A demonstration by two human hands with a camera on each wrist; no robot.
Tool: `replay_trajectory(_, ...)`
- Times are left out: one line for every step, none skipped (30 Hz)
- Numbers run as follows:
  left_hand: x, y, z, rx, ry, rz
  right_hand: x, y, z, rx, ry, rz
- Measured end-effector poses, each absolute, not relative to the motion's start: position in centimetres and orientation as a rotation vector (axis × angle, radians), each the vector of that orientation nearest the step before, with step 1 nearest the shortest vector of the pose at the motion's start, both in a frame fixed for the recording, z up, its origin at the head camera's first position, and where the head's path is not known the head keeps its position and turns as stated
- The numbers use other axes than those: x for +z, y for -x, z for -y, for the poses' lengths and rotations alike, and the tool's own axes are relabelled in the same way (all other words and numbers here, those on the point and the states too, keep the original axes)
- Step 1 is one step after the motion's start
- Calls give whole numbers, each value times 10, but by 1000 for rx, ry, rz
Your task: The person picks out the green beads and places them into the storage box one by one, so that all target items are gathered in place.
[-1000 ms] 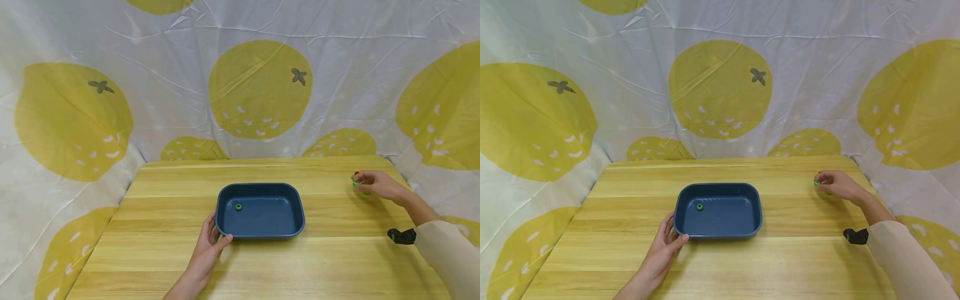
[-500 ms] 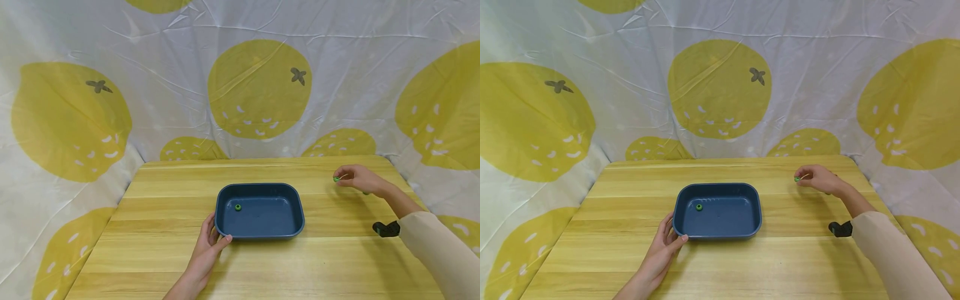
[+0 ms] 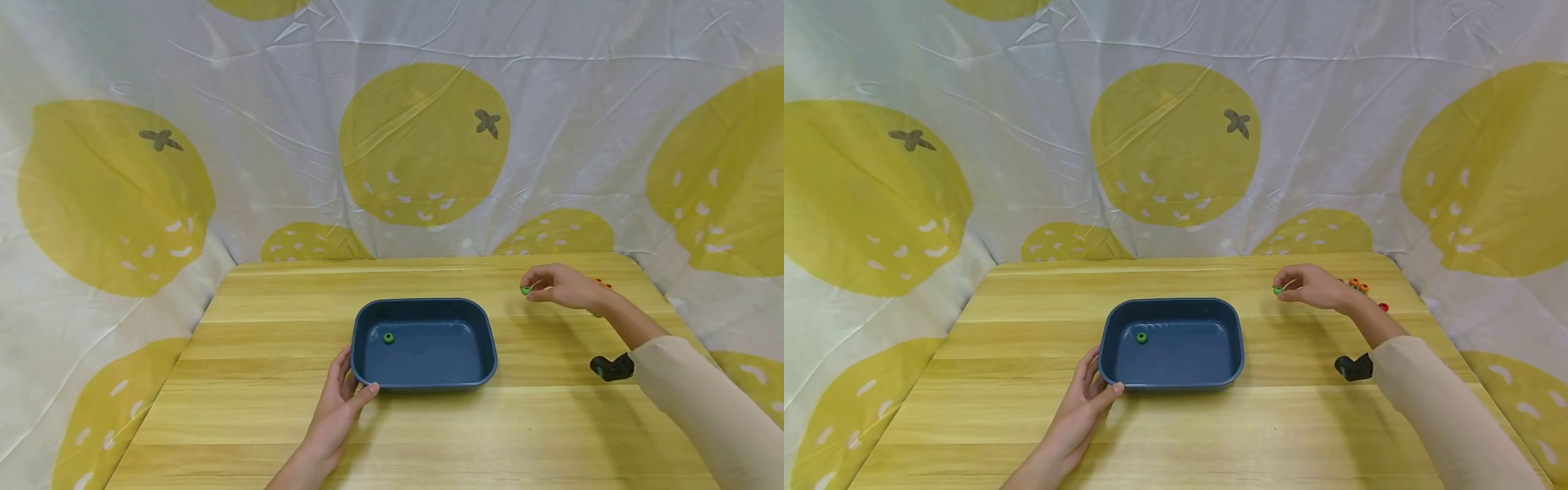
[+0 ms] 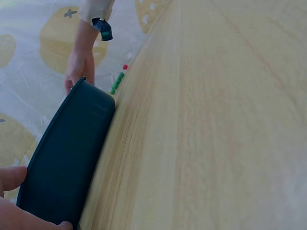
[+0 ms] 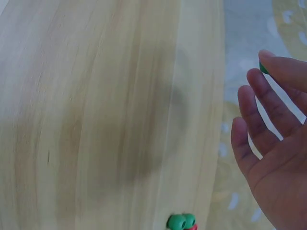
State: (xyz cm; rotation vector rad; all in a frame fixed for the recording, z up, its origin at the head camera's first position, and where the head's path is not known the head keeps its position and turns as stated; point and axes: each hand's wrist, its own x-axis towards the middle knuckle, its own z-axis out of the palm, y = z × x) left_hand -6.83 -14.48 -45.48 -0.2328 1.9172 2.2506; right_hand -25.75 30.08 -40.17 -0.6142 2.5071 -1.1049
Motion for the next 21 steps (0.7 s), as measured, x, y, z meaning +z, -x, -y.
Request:
replay_trajectory(-455,68,145,2250,228,-1921,-401,258,-299,-1106,620,-2505)
replay_trajectory(-455,68,144,2247,225,-1927,-400,258,-296,-1103,627,-2506)
replay_trajectory(-454,68,144,2244,226,-1931,-399,258,-294,-1108,630,-2503)
replay_trajectory(-455,68,144,2243,223,-1935,-398,258,-292,-1108,643,-2503)
replay_trajectory(-455,68,144,2242,224,-1936,-398,258,-289,-1113,654,-2499)
replay_trajectory(-455,68,144,2243,224,-1936,-397,258,-287,-1122,666,-2490)
replay_trajectory(-455,68,144,2246,229,-1933,-396,258,-284,-1129,672,-2483)
replay_trajectory(-456,68,144,2247,233,-1933,-396,259,-282,-1136,678,-2477)
replay_trajectory(-456,69,144,2250,237,-1930,-396,259,-279,-1144,684,-2470)
replay_trajectory(-456,69,144,2253,237,-1929,-395,259,-277,-1148,690,-2465)
replay_trajectory(-457,69,145,2256,240,-1927,-395,260,-275,-1151,695,-2461)
replay_trajectory(-457,69,145,2258,239,-1927,-395,261,-272,-1155,702,-2457)
replay_trajectory(-457,69,145,2259,240,-1927,-395,262,-270,-1154,708,-2452)
replay_trajectory(-458,69,145,2258,239,-1930,-395,262,-268,-1156,709,-2448)
replay_trajectory(-458,69,145,2258,240,-1930,-395,263,-266,-1155,713,-2444)
replay_trajectory(-458,69,145,2257,238,-1932,-395,264,-264,-1154,717,-2440)
replay_trajectory(-458,69,145,2256,238,-1933,-394,264,-262,-1153,723,-2436)
replay_trajectory(-458,69,145,2255,238,-1935,-394,265,-260,-1153,731,-2430)
replay_trajectory(-458,69,145,2252,239,-1937,-393,265,-257,-1151,738,-2425)
replay_trajectory(-457,68,145,2252,239,-1938,-393,266,-255,-1149,740,-2424)
replay_trajectory(-457,68,145,2252,239,-1937,-392,266,-253,-1148,748,-2420)
